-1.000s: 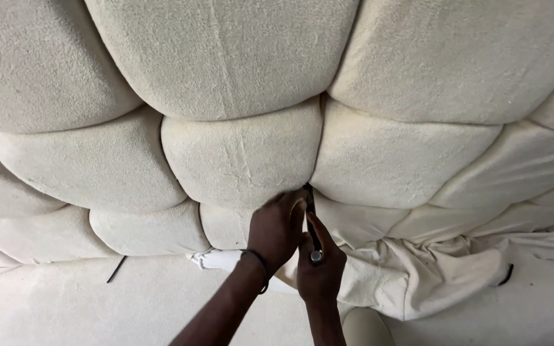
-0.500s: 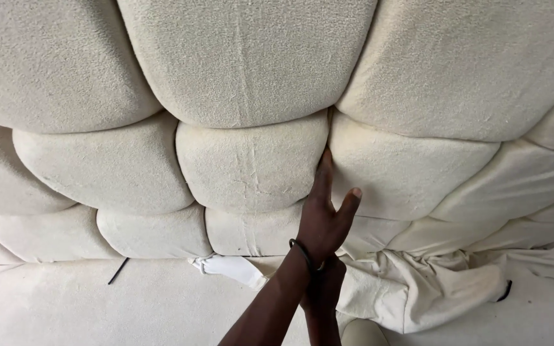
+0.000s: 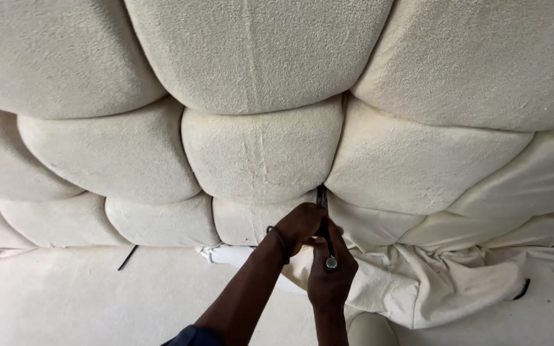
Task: Securing fabric to a tufted sofa by tucking it into the crevices using a specialized upholstery tool.
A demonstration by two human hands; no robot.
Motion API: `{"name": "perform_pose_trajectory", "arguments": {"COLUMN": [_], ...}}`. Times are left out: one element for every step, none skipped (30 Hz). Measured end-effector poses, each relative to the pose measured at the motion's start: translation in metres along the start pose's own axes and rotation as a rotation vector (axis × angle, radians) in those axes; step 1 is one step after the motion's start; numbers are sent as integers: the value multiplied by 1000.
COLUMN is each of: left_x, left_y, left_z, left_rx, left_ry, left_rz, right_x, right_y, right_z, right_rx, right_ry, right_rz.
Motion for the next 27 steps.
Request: {"name": "perform_pose_trajectory", "arguments": {"left_x": [12, 25, 35, 72, 73, 72, 52, 41, 31, 38, 37, 52, 60, 66, 59, 56, 53, 53, 41, 37, 35, 41, 38, 39, 26, 20, 13], "left_y": [10, 13, 18, 21, 16, 42, 42, 26, 23, 26, 31, 51, 48, 47, 56, 64, 52, 41, 39, 32, 30, 32, 36, 43, 43, 42, 41], "left_z": [-29, -60, -94, -155, -204, -244, -202, -171, -134, -181, -214, -243, -240, -235, -236, -237, -243, -248, -226, -207, -188, -208, -223, -235, -218, -205, -191], "left_rx": [7, -58, -120, -110, -211, -277, -268, -205, -128, -117, -198, -253, -237, -237, -239, -227, -227, -224, -219, -139, -62, -60, -120, -179, -180, -129, -81], "left_ry": [-3, -59, -111, -109, 369, 823, 830, 469, 101, 115, 467, 796, 785, 805, 854, 872, 749, 627, 625, 451, 279, 276, 467, 660, 664, 568, 474], "left_rz": [2, 296, 588, 588, -204, -1013, -1013, -398, 203, 199, -661, -1532, -1533, -1593, -1645, -1638, -1475, -1311, -1311, -989, -665, -664, -1008, -1351, -1348, -1321, -1293], "right_x": [4, 3, 1, -1, -3, -6, -10, -14, -19, -18, -12, -5, -11, -13, -15, -6, -1, 4, 4, 5, 6, 6, 7, 8, 6, 12, 18], "right_y": [-2, -1, 3, 3, 5, 7, 9, 13, 20, 24, 23, 21, 22, 21, 19, 13, 16, 18, 21, 23, 25, 25, 25, 23, 23, 23, 23], "right_z": [3, 5, 4, -1, 2, 5, 8, 11, 9, -4, -7, -9, -3, 3, -3, -7, -7, -7, -6, -5, -5, -8, -7, -7, -8, -10, -13], "right_rx": [-2, 16, 28, 21, 37, 52, 43, 46, 44, 28, 22, 15, 19, 13, -10, -25, -1, 24, 23, 23, 24, 25, 26, 28, 27, 33, 38], "right_ry": [0, 60, 115, 111, 124, 137, 137, 146, 144, 135, 93, 51, 64, 42, 2, -1, 70, 141, 145, 132, 117, 118, 125, 131, 127, 53, -22], "right_rz": [8, 38, 64, 68, 69, 69, 73, 71, 63, 60, 16, -28, -19, -3, 17, 30, 20, 9, 12, 2, -8, -5, 5, 16, 17, -11, -40]}}
Point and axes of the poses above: each hand's wrist, its own z-axis away from the middle knuckle, its own y-axis out of the palm, x = y × z, the point moved 9 cm from there along -z, towards the middle knuckle, and after that the axes turned 11 degrees about -x, right-handed, at the moved point
